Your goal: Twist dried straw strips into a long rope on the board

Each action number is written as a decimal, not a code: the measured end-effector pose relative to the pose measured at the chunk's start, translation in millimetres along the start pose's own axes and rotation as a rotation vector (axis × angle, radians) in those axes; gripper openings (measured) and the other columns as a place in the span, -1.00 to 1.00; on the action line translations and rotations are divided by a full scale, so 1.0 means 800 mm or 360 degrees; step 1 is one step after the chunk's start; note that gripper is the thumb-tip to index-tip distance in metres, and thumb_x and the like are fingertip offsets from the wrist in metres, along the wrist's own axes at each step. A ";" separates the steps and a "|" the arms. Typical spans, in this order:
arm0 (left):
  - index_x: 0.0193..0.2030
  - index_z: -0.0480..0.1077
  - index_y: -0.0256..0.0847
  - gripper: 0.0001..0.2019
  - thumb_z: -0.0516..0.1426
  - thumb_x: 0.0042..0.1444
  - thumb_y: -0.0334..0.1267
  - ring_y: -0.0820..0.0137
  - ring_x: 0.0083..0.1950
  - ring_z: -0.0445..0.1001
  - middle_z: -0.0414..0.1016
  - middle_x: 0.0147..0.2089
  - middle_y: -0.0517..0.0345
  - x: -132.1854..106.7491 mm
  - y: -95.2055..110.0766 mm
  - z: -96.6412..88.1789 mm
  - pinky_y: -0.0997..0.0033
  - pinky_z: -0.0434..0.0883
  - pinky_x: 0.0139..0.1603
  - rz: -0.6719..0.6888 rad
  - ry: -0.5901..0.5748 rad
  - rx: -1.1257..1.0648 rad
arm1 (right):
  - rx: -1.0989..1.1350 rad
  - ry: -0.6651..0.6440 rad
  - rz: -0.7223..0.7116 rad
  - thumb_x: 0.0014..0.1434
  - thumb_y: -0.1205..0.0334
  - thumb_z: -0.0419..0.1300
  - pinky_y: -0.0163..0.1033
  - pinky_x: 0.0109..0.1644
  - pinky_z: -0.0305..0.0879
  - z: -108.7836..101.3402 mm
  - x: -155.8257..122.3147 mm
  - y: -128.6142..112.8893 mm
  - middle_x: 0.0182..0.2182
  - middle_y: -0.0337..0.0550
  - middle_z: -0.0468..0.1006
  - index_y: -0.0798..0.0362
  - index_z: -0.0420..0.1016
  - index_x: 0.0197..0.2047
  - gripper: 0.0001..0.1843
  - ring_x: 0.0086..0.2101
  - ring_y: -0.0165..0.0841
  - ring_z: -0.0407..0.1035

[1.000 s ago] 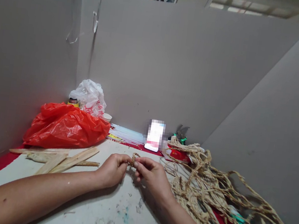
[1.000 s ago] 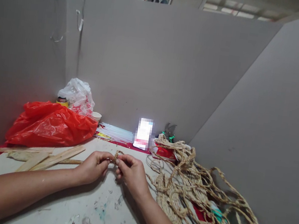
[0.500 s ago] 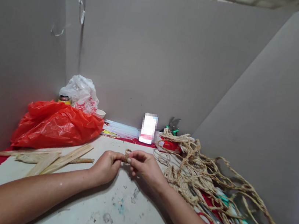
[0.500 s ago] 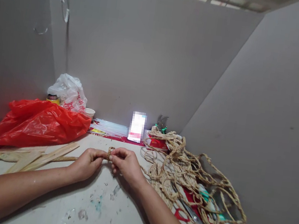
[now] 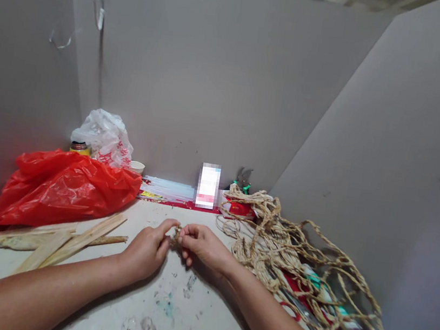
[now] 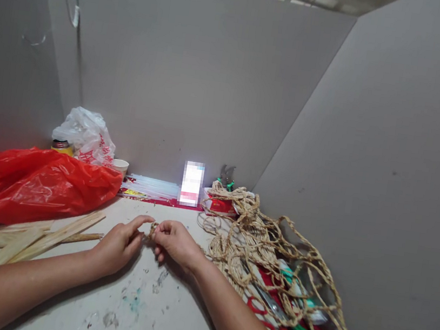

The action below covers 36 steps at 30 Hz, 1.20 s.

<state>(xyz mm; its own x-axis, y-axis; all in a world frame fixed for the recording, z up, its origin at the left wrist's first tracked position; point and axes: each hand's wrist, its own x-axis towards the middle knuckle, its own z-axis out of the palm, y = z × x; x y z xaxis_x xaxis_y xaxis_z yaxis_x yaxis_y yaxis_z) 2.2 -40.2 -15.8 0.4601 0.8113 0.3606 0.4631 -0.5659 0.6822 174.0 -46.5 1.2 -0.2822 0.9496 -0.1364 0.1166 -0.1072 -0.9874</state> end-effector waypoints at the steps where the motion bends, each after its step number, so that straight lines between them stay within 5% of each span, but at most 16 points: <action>1: 0.05 0.31 -0.10 -0.64 -0.07 0.13 -0.39 0.44 -0.47 0.37 0.45 -0.47 0.25 -0.001 -0.001 0.000 0.51 0.20 -0.37 0.0056 -0.0064 0.0051 | -0.0021 -0.0018 0.0039 -0.06 0.24 0.14 -0.44 -0.65 0.16 -0.001 0.000 0.001 -0.74 -0.35 0.36 0.10 0.27 -0.48 -0.88 -0.74 -0.55 0.20; 6: 0.02 0.29 -0.10 -0.67 -0.08 0.14 -0.39 0.37 -0.29 0.49 0.55 -0.28 0.17 -0.003 -0.005 -0.002 0.49 0.27 -0.29 0.0215 -0.0333 0.0302 | -0.0020 -0.0073 0.0165 -0.14 0.32 0.12 -0.45 -0.67 0.14 -0.002 0.003 0.006 -0.76 -0.32 0.38 0.11 0.27 -0.53 -0.93 -0.75 -0.55 0.21; 11: -0.03 0.26 -0.14 -0.73 -0.08 0.14 -0.38 0.32 -0.30 0.50 0.55 -0.28 0.12 -0.001 0.002 -0.007 0.46 0.27 -0.34 0.0164 -0.0424 0.0531 | 0.0100 -0.0022 0.0190 -0.18 0.32 0.13 -0.45 -0.70 0.11 0.000 0.006 0.010 -0.79 -0.34 0.35 0.10 0.28 -0.56 -0.93 -0.77 -0.56 0.17; 22: -0.30 0.35 -0.22 -0.80 -0.08 0.11 -0.38 0.42 -0.36 0.39 0.45 -0.42 0.17 0.008 0.007 -0.006 0.49 0.25 -0.29 -0.0072 -0.0146 0.0034 | 0.0317 0.0209 0.0088 -0.14 0.31 0.11 -0.47 -0.73 -0.04 0.001 0.005 -0.001 -0.79 -0.37 0.28 0.10 0.29 -0.57 -0.95 -0.77 -0.60 0.07; 28: 0.08 0.30 -0.18 -0.61 -0.08 0.11 -0.38 0.44 -0.34 0.39 0.49 -0.34 0.19 0.006 0.012 -0.007 0.46 0.29 -0.20 -0.0066 -0.0024 -0.0086 | 0.0392 0.0113 0.0075 -0.13 0.30 0.13 -0.46 -0.72 -0.04 -0.007 0.002 -0.009 -0.76 -0.36 0.28 0.10 0.31 -0.52 -0.94 -0.74 -0.57 0.09; 36: 0.14 0.26 -0.12 -0.54 -0.11 0.10 -0.43 0.46 -0.39 0.38 0.47 -0.38 0.23 0.004 0.008 -0.005 0.48 0.28 -0.21 0.0032 -0.0170 -0.0031 | 0.0353 -0.0019 0.0071 -0.12 0.29 0.14 -0.46 -0.71 -0.07 -0.012 0.005 -0.002 -0.75 -0.38 0.28 0.08 0.28 -0.52 -0.92 -0.75 -0.58 0.07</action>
<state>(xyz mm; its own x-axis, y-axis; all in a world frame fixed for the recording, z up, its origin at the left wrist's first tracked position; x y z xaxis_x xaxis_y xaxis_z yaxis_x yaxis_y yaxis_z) 3.5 -40.1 -7.7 0.5479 0.7789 0.3053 0.4387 -0.5782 0.6879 181.6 -39.4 2.9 -0.2928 0.9391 -0.1802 -0.0824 -0.2125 -0.9737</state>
